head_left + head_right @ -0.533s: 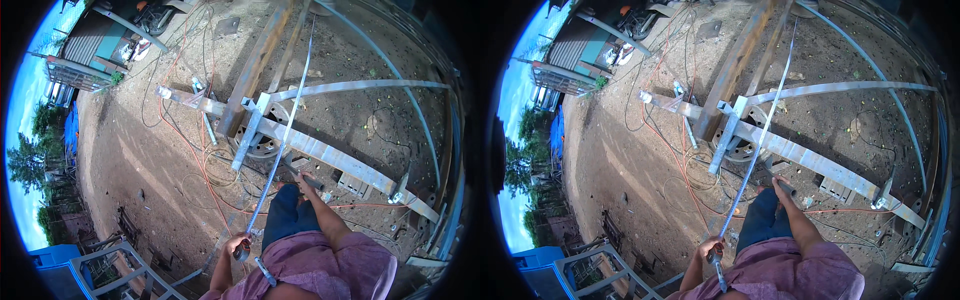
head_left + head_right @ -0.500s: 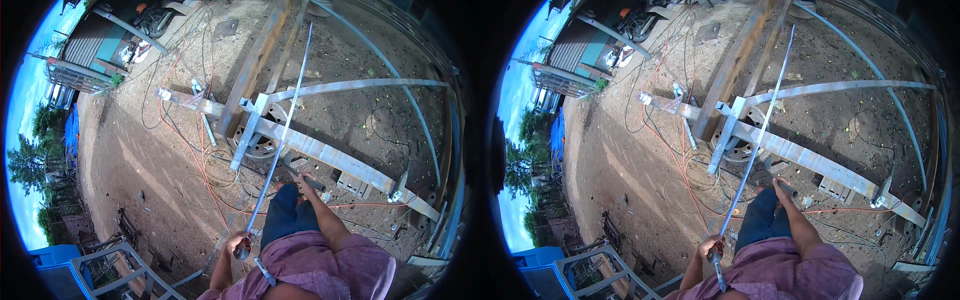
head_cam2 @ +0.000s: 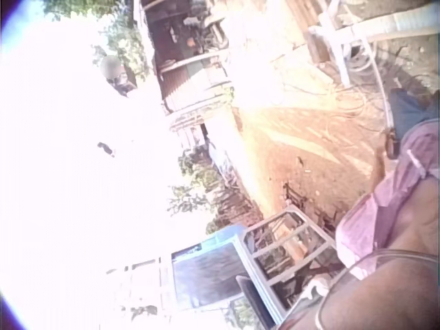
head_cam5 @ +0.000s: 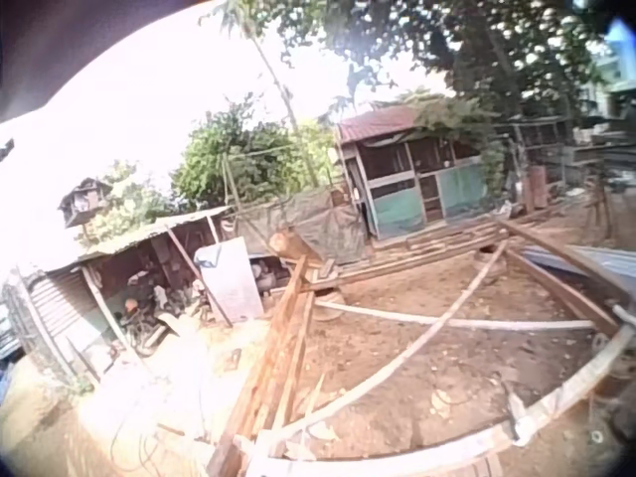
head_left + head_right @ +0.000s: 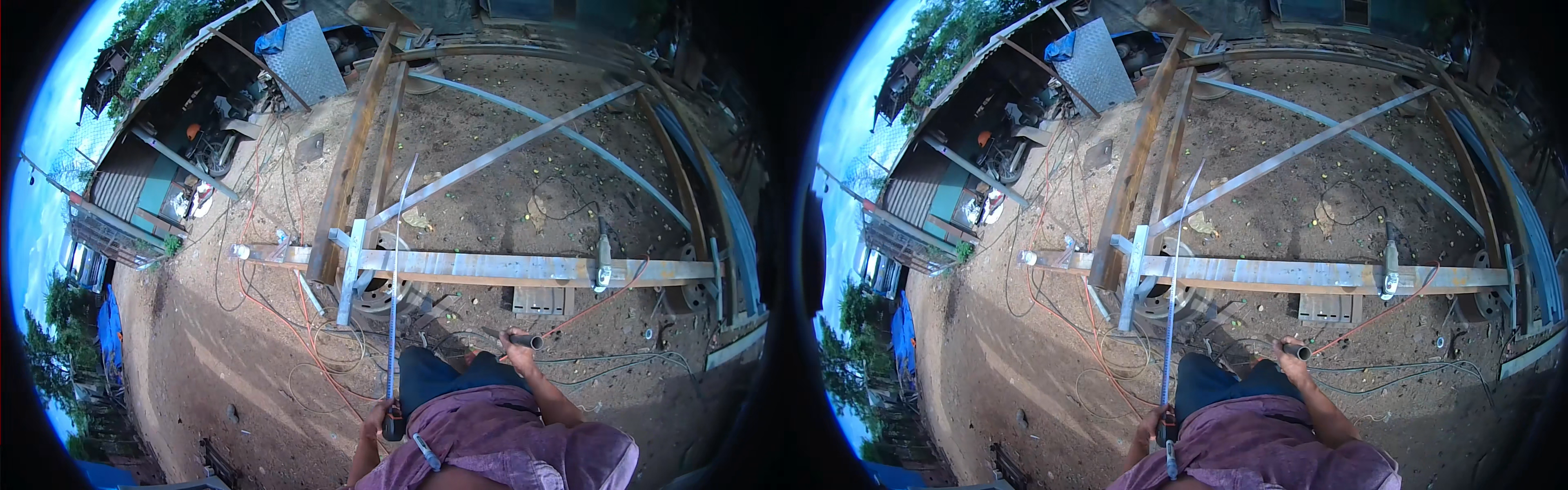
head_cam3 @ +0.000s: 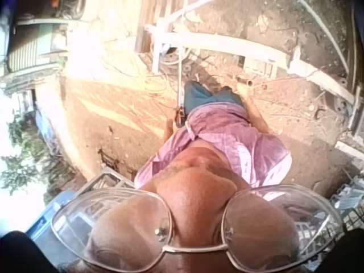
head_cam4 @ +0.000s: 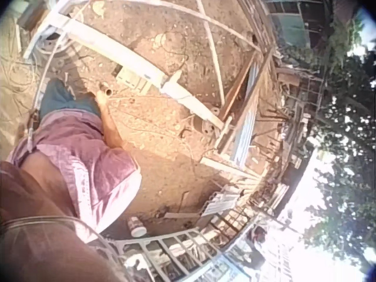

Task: The person is using a measuring tape to measure the length of several metal beams in an outdoor workspace.

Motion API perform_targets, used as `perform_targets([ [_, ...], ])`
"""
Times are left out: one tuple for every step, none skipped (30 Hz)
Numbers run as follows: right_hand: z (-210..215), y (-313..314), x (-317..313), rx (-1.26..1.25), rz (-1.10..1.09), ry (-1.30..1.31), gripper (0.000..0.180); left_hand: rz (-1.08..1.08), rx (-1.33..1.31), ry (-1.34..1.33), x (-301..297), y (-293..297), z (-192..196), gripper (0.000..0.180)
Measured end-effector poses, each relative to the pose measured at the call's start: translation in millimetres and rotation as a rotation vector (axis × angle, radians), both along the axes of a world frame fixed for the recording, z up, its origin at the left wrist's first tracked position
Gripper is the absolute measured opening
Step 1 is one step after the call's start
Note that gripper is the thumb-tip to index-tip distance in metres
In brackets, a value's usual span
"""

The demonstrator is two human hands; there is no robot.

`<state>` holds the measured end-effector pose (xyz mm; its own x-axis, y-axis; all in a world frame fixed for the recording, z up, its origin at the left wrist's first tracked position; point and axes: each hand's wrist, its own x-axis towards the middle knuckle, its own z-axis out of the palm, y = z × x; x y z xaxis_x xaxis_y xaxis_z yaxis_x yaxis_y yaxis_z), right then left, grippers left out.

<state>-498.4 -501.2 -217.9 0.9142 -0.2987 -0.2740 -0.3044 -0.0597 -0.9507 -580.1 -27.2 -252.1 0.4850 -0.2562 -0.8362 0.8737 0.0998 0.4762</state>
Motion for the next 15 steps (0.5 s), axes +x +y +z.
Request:
perform_targets([
  [1.1,-15.0,-21.6,0.07,-0.104,0.088,0.024,-0.051,-0.017,-0.015,4.0,-11.8,0.9,0.034],
  [3.4,-28.7,-43.8,0.058,-0.163,0.07,0.024,-0.023,-0.048,0.082,4.6,-21.4,4.4,0.034],
  [5.4,-41.4,-67.5,0.017,-0.234,-0.027,0.024,-0.001,-0.072,0.182,10.0,-31.7,7.1,0.035],
  [11.5,-41.3,-87.9,-0.009,-0.288,-0.125,0.025,-0.074,-0.183,0.186,7.3,-18.5,2.0,0.034],
  [13.4,-50.3,-118.1,-0.064,-0.382,-0.208,0.026,-0.164,-0.189,0.19,7.3,-31.0,4.2,0.034],
  [7.1,-67.3,-149.1,-0.191,-0.392,-0.18,0.029,-0.146,-0.048,0.214,0.4,-51.0,14.6,0.033],
  [0.5,-71.4,-178.3,-0.209,-0.496,-0.174,0.029,-0.112,0.105,0.216,-2.7,-67.5,27.3,0.032],
  [-2.2,-66.5,-196.2,-0.266,-0.511,-0.134,0.03,-0.069,0.101,0.224,-10.4,-60.0,16.4,0.031],
  [-2.4,-59.9,-208.1,-0.318,-0.509,-0.095,0.032,-0.009,0.095,0.23,-18.5,-41.0,-1.9,0.03],
  [24.5,-56.1,-231.5,-0.299,-0.501,0.044,0.033,-0.076,0.102,0.227,-22.0,-40.6,-8.8,0.03],
  [25.3,-54.7,-265.2,-0.308,-0.57,0.056,0.033,-0.085,0.139,0.201,-31.0,-45.3,-11.4,0.03],
  [21.7,-53.1,-295.8,-0.405,-0.617,0.014,0.032,-0.076,0.173,0.174,-40.5,-47.6,-13.7,0.029],
  [12.7,-53.8,-326.8,-0.507,-0.657,-0.026,0.03,-0.123,0.166,0.174,-49.2,-51.6,-12.3,0.029],
  [-16.0,-55.2,-367.6,-0.623,-0.8,-0.17,0.029,-0.161,0.121,0.176,-57.9,-73.2,6.8,0.029],
  [-6.4,-52.9,-391.3,-0.629,-0.824,-0.158,0.029,-0.16,0.091,0.171,-64.1,-79.3,21.4,0.028],
])
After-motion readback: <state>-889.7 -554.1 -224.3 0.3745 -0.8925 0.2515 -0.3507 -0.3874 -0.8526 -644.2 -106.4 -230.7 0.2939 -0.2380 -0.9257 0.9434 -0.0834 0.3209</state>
